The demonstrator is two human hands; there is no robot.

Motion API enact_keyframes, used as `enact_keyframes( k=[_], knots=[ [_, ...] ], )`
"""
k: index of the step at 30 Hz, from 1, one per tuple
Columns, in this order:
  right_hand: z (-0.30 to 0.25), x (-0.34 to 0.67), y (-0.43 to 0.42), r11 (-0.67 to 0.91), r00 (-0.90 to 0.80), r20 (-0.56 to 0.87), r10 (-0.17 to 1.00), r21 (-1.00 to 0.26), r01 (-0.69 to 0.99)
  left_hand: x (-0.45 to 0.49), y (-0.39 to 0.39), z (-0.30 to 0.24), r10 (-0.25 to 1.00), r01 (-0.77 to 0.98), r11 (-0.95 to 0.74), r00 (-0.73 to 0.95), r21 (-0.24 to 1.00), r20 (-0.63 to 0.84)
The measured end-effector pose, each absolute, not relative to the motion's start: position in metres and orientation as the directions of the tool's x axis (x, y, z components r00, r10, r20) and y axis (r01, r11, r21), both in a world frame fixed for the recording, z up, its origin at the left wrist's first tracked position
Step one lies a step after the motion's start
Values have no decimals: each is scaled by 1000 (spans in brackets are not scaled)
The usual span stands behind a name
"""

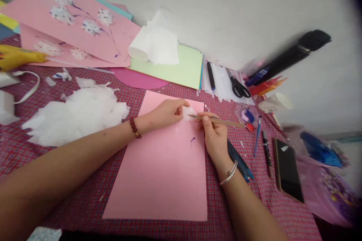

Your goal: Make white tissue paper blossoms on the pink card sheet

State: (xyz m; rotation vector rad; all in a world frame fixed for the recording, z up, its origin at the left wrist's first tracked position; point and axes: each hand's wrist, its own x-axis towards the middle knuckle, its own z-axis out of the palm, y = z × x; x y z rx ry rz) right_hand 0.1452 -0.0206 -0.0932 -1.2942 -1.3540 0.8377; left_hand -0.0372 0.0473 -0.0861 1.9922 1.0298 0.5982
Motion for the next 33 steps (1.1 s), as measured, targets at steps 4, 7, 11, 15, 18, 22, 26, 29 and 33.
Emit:
enact_keyframes(
  k=[4,7,11,15,18,22,26,29,33],
  knots=[
    [-90,143,-25,217,129,246,961,-954,205,-34,48,-94,835,413,-350,544,841,80],
    [-91,142,-27,222,76,255,964,-928,301,-33,49,-96,836,402,-361,540,842,100],
    [-97,142,-26,242,20,275,961,-875,420,-32,49,-94,831,402,-372,545,837,108],
    [-98,142,-27,306,-60,328,943,-780,546,-32,50,-95,831,390,-360,547,847,101],
    [-95,141,-29,387,-163,371,914,-679,624,-34,52,-98,853,363,-315,513,877,94],
    [-92,141,-32,454,-277,381,882,-530,717,-35,55,-102,901,292,-214,429,932,73],
    [-94,141,-31,477,-333,362,871,-460,749,-34,56,-98,923,241,-95,385,966,-5],
    [-96,141,-31,493,-310,407,859,-495,716,-44,58,-72,942,137,-20,336,990,-27],
    [-99,143,-30,292,20,376,926,-752,591,-82,54,-10,974,40,-133,189,990,123]
  ],
)
